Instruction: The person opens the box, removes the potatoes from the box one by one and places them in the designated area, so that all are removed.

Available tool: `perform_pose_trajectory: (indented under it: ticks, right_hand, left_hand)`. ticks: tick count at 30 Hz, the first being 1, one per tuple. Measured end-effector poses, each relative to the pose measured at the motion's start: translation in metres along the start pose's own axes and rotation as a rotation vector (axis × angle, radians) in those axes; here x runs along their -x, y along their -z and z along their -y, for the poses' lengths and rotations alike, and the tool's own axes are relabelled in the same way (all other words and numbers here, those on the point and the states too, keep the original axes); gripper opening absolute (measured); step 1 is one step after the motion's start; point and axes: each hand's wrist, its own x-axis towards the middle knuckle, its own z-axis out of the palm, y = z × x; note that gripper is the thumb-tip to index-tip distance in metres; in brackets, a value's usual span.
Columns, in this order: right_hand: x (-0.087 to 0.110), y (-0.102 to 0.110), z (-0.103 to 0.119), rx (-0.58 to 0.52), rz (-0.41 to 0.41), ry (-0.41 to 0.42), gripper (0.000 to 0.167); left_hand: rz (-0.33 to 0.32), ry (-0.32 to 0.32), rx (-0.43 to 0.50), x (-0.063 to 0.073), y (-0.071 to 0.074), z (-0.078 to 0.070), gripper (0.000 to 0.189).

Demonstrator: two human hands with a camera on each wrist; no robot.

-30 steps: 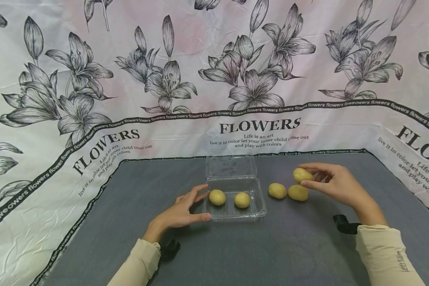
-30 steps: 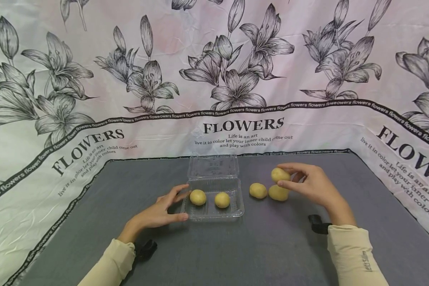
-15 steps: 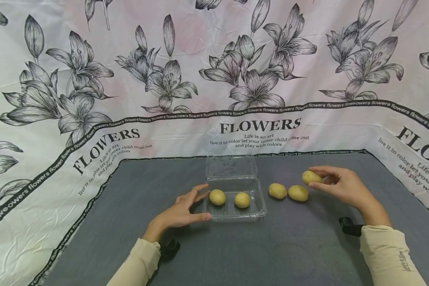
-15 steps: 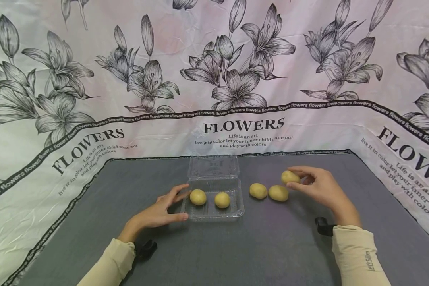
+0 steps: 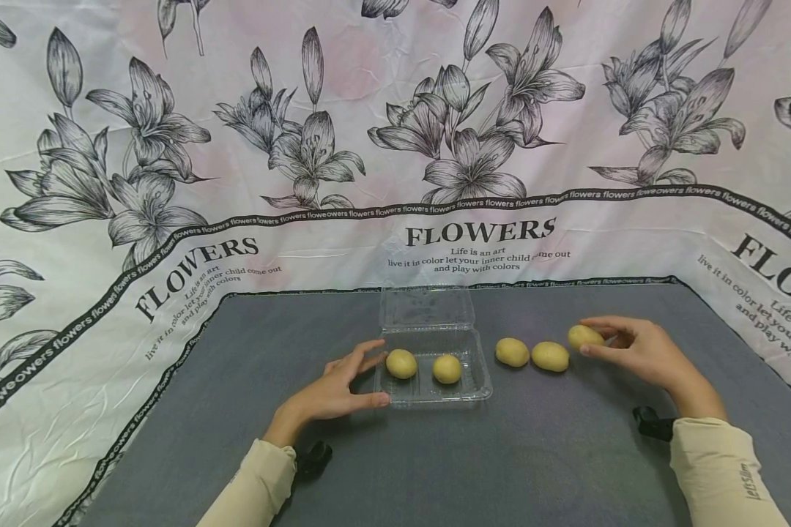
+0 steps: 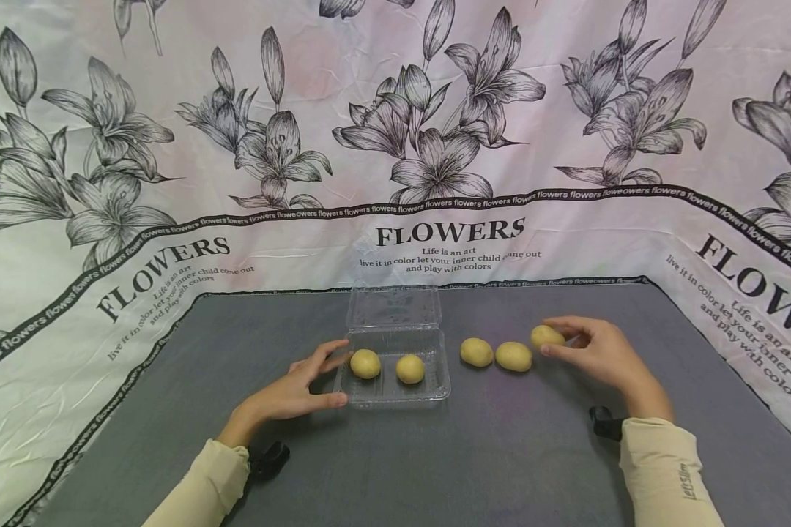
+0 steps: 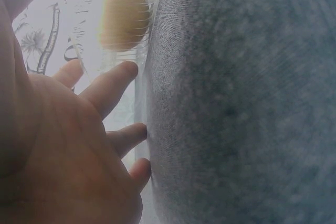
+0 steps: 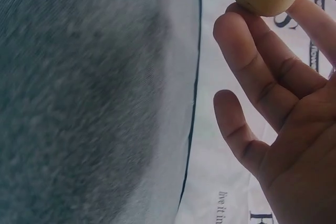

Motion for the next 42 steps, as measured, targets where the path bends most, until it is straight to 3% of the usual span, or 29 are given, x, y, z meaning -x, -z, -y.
perform_pose_trajectory:
  ticks: [15, 27, 42]
  right_hand:
    - [0.003, -0.011, -0.014, 0.028, 0.074, -0.056, 0.056]
    - [0.001, -0.012, -0.017, 0.003, 0.134, -0.057, 0.057]
    - [0.002, -0.011, -0.015, 0.002, 0.148, -0.039, 0.059]
  left_hand:
    - [0.002, -0.005, 0.0, 0.002, -0.001, 0.0, 0.094]
    - [0.0, 0.004, 0.001, 0.002, -0.001, 0.0, 0.094]
    - [0.004, -0.006, -0.001, 0.0, 0.0, 0.001, 0.094]
